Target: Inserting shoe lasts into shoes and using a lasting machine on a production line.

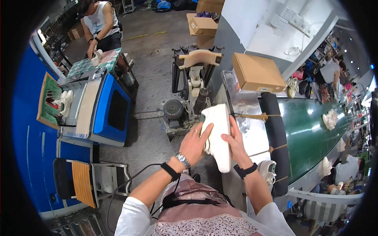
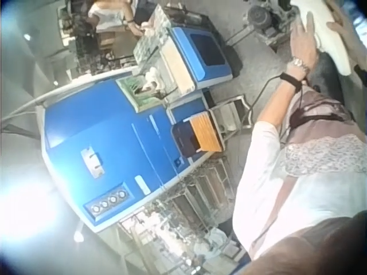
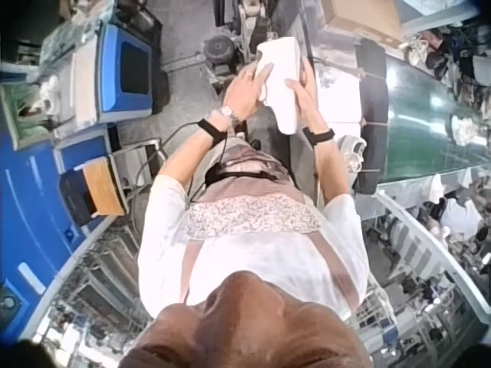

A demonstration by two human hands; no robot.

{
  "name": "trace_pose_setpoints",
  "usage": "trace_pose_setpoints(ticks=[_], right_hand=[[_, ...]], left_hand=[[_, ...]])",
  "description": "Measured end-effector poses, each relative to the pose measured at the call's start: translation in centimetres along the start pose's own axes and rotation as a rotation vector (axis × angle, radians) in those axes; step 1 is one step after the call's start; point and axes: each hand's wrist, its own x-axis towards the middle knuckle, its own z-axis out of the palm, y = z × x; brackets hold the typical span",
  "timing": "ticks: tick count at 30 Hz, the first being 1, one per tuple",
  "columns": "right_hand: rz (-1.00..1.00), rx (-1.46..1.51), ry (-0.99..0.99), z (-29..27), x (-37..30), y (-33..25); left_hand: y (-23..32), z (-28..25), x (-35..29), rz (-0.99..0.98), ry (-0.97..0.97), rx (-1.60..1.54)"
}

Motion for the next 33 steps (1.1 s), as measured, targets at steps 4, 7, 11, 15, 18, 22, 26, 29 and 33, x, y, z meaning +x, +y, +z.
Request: trace_pose_setpoints(ticks=[4,7,11,15,18,22,26,29,33], right_hand=[[-0.252,-0.417,0.117,0.4,9.0,-1.4],[-0.377,-0.719,0.114,1.9,12.6,-2.6],[-0.483,-1.078,0.13,2.7,14.3,-2.8],[-0.467,-1.17,-0.054,1.4,15.7,-4.8],[-0.343,-1.432,-0.073,3.2,16.7,-6.8],[-0.453,-1.413,-0.019,3.1,14.3,-5.0],[-0.543,-1.404,0.003,4.2,13.9,-4.9],[-0.509,-1.39,0.02,4.4,14.2,-4.5],[-0.524,-1.366,0.061,4.5,13.4,-4.3]], left_hand=[[-3.7,1.0,6.8,-0.041,0.132,-0.13],[-6.1,0.2,10.3,-0.153,0.095,-0.213],[-7.8,0.4,10.7,-0.254,0.05,-0.295],[-8.7,2.3,9.0,-0.187,0.096,-0.34],[-11.5,-0.2,7.7,-0.066,-0.219,-0.247],[-18.1,-6.6,4.3,-0.288,-0.575,0.189],[-22.8,-8.3,3.5,-0.724,0.198,-0.499],[-20.1,-10.9,5.2,-0.915,0.326,-1.07],[-16.9,-11.4,7.0,-0.821,0.308,-1.281]])
